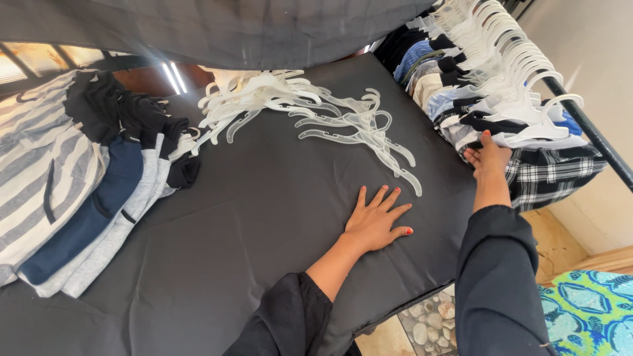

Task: Hanging shorts onto plastic hangers in a clothing store.

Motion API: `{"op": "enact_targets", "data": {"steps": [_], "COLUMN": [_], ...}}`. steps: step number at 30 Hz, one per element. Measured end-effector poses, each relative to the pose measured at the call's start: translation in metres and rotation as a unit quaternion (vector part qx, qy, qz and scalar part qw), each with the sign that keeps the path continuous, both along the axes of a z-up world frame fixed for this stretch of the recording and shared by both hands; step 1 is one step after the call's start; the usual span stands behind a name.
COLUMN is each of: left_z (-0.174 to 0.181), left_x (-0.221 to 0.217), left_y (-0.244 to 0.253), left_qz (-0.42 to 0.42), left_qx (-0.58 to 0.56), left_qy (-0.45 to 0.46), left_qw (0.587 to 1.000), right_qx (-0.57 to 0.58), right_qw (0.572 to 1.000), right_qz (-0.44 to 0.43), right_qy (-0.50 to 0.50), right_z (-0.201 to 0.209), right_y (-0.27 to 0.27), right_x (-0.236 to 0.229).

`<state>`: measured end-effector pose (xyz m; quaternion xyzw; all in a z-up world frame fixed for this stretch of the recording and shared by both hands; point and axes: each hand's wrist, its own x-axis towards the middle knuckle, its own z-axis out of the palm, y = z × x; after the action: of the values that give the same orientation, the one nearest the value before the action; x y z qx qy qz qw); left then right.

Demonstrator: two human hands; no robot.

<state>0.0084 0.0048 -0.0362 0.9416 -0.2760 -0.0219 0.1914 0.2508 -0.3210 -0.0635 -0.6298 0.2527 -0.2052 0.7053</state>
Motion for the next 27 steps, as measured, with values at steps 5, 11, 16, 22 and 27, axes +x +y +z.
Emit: {"op": "enact_targets", "data": {"steps": [5, 11, 16, 22, 27], "left_z": [0.003, 0.0, -0.003, -0.012, -0.002], "left_x": [-0.001, 0.001, -0.001, -0.004, -0.017], "left_y": [0.0, -0.001, -0.001, 0.02, 0.066], "left_qz": [-0.002, -0.004, -0.004, -0.002, 0.029], "left_qx": [0.001, -0.001, 0.0, 0.011, 0.038], "left_qy": [0.01, 0.007, 0.0, -0.005, 0.0], "left_qw": [1.0, 1.0, 1.0, 1.0, 0.999], "right_qx": [-0.111, -0.243, -0.501, -0.562, -0.62], "right_qw": [0.993, 0.969, 0.847, 0.814, 0.763], "right_qz": [0.024, -0.002, -0.122, -0.147, -0.111], "right_qy": [0.041, 0.045, 0.129, 0.027, -0.144], "right_z": [0.0, -0.044, -0.039, -0.025, -0.008], "right_y": [0.01, -0.014, 0.007, 0.062, 0.126], "right_x": [0.009, 0.016, -0.034, -0.075, -0.081]}}
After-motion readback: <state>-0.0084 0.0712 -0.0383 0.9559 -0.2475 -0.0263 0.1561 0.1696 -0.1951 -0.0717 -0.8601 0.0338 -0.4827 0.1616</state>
